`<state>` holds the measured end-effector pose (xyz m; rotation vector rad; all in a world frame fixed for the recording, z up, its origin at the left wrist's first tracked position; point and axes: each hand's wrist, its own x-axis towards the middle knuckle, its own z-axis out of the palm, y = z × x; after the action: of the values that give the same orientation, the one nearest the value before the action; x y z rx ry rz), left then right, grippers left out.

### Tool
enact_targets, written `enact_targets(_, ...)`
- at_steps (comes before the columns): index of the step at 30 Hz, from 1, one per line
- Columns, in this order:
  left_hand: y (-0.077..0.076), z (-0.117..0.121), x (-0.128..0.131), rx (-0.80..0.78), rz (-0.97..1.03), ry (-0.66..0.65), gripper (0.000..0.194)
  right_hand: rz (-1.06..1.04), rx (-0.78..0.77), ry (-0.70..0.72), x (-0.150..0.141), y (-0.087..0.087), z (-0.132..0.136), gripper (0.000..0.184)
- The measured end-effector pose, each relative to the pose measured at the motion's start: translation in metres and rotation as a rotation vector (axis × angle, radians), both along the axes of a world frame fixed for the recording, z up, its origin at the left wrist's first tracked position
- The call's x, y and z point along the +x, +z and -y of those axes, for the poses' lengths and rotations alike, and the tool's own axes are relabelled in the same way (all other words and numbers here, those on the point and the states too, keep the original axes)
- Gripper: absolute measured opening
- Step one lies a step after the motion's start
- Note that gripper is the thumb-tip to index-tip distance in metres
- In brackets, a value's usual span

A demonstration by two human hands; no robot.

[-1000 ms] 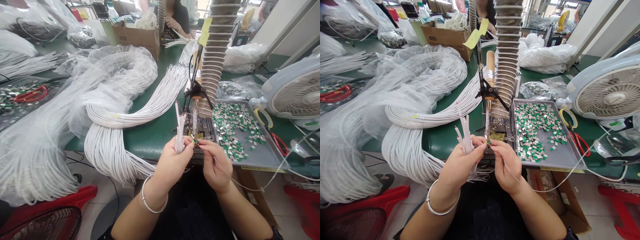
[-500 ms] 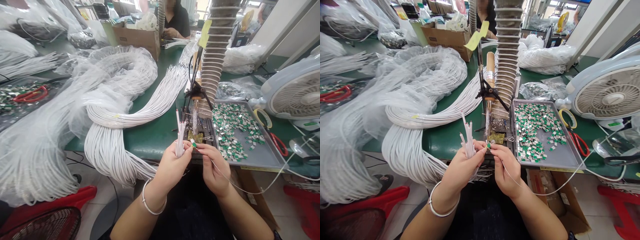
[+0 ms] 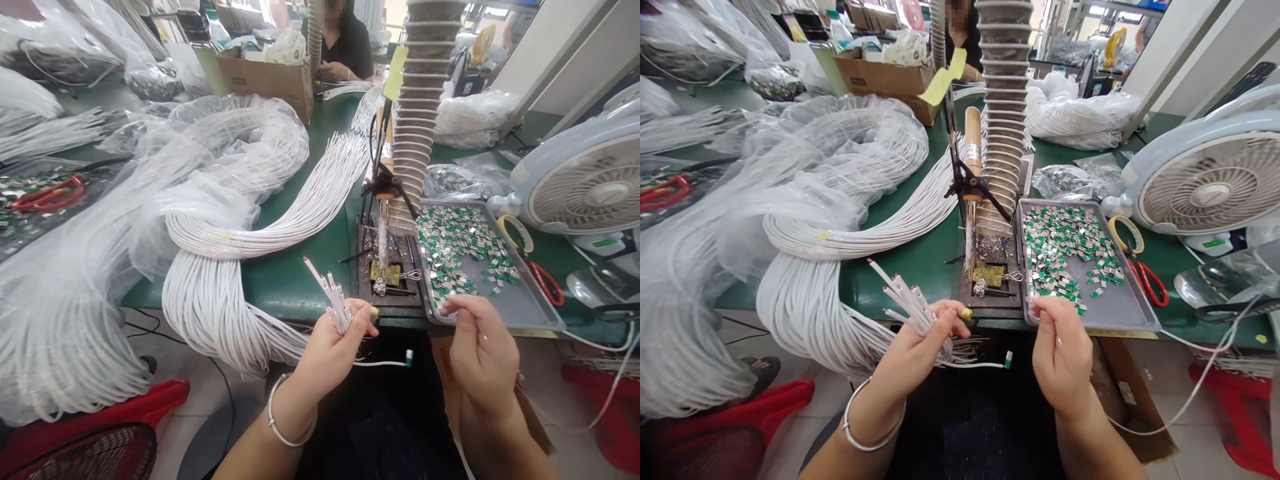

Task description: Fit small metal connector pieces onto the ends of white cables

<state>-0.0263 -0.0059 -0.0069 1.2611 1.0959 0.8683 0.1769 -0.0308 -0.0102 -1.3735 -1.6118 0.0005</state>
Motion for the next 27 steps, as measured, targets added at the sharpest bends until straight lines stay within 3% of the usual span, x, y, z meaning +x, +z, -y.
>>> enact_targets(3,-0.005,-0.003,-0.004,-0.021,0.113,-0.121,0.039,0.103,-0.058,-0.141,0.020,0.006,-0.013,0.017)
enact_targets(6,-0.011,-0.007,-0.009,-0.025,0.227,-0.189,0.032,0.247,-0.197,-0.173,0.038,0.008,-0.027,0.016)
enact_targets(12,-0.031,-0.007,-0.014,-0.084,0.445,-0.150,0.025,0.461,-0.380,-0.154,0.048,0.006,-0.041,0.020)
enact_targets(17,-0.038,-0.003,-0.011,-0.092,0.529,-0.045,0.025,0.501,-0.383,-0.175,0.042,0.010,-0.040,0.019)
enact_targets(27,-0.026,-0.002,0.004,-0.170,0.503,0.153,0.028,0.366,-0.199,-0.206,0.035,0.009,-0.034,0.016)
